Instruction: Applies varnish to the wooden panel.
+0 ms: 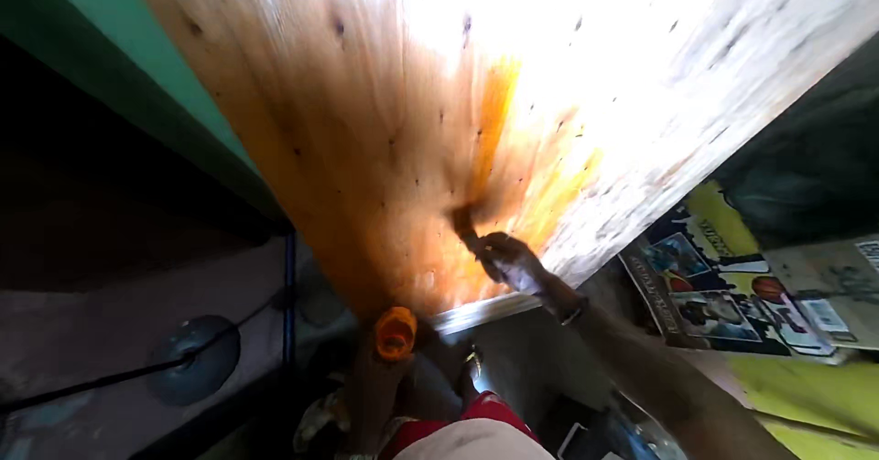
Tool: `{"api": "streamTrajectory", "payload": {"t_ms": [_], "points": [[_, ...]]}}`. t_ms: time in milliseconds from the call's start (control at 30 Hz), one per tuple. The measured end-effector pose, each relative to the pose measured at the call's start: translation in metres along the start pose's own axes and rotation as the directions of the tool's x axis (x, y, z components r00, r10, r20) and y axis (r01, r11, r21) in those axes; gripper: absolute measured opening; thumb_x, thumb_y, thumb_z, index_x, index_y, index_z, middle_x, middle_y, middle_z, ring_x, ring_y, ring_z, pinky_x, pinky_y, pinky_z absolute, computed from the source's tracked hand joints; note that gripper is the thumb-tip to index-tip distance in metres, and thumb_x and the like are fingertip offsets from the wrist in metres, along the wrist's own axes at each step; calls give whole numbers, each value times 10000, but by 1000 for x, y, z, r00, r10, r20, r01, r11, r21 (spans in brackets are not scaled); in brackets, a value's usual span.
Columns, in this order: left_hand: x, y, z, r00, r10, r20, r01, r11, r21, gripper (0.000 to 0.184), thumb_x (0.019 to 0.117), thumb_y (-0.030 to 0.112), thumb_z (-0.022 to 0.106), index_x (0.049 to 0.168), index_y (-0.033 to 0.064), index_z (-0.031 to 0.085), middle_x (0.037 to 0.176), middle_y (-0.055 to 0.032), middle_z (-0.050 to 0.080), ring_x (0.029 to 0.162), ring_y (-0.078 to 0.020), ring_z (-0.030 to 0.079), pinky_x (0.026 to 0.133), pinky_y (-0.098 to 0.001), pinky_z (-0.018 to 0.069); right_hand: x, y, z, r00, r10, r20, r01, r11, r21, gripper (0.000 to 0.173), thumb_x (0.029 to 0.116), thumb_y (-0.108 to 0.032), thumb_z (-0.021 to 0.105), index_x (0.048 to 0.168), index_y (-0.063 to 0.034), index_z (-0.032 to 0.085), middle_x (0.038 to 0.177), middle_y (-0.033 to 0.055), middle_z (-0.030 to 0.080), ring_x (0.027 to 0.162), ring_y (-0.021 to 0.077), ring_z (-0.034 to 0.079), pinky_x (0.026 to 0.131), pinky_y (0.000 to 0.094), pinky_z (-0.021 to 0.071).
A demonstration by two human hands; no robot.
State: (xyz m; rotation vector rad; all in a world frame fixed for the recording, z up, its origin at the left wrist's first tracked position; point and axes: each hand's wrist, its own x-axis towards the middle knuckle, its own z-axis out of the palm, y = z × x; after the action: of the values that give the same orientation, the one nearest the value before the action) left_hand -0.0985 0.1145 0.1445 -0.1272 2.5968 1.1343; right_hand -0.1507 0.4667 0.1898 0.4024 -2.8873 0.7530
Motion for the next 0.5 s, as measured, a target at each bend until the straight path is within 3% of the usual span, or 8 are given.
{"api": "streamTrajectory", "payload": {"t_ms": [67, 167, 300, 367, 433, 500], "points": [[-4, -8, -8, 1000, -14, -3, 14, 1000, 22, 887, 697, 405, 924, 1427, 61, 554, 1152, -187, 721, 1045, -342, 706, 903, -603, 557, 8, -2, 2, 995, -101, -26, 100, 994, -50, 233, 1018, -147, 594, 1189, -94, 744, 1167, 101, 734, 1134, 251, 688, 986, 383, 567], [-6, -12, -20, 999, -35, -7, 35, 999, 39, 893, 713, 406, 921, 1452, 78, 541, 1194, -174, 715, 1090, -331, 698, 946, -589, 546, 63, -32, -65, 966, -183, -180, 156, 976, -153, 225, 1000, -96, 588, 1133, -36, 760, 1188, 138, 733, 1133, 289, 695, 994, 436, 564], [-7, -21, -26, 997, 18, -72, -22, 998, -51, 875, 698, 375, 929, 1432, 73, 560, 1206, -155, 712, 1088, -272, 702, 948, -524, 568, 147, -61, -202, 744, -413, -525, 278, 906, -318, 235, 1027, -156, 586, 1142, -20, 740, 1154, 153, 735, 1111, 254, 698, 991, 417, 565], [-10, -21, -30, 996, 37, -80, -43, 996, -74, 877, 694, 367, 928, 1430, 65, 558, 1199, -158, 713, 1069, -263, 708, 927, -518, 578, 156, -58, -230, 657, -438, -613, 253, 895, -367, 237, 1033, -175, 595, 1156, -43, 749, 1147, 137, 736, 1113, 231, 690, 976, 394, 560], [-15, -18, -37, 996, 56, -75, -62, 995, -76, 890, 707, 355, 925, 1443, 41, 536, 1224, -174, 700, 1085, -277, 701, 936, -522, 576, 125, -47, -202, 749, -341, -568, 111, 910, -401, 256, 1046, -161, 542, 1147, -10, 722, 1161, 185, 718, 1127, 300, 679, 985, 455, 551], [-18, -21, -39, 996, 57, -71, -60, 997, -42, 893, 708, 379, 916, 1447, 51, 535, 1223, -171, 701, 1077, -283, 704, 917, -530, 579, 66, -31, -125, 910, -96, -404, -62, 930, -362, 254, 1024, -112, 539, 1167, -3, 719, 1215, 212, 701, 1151, 359, 669, 996, 516, 541]]}}
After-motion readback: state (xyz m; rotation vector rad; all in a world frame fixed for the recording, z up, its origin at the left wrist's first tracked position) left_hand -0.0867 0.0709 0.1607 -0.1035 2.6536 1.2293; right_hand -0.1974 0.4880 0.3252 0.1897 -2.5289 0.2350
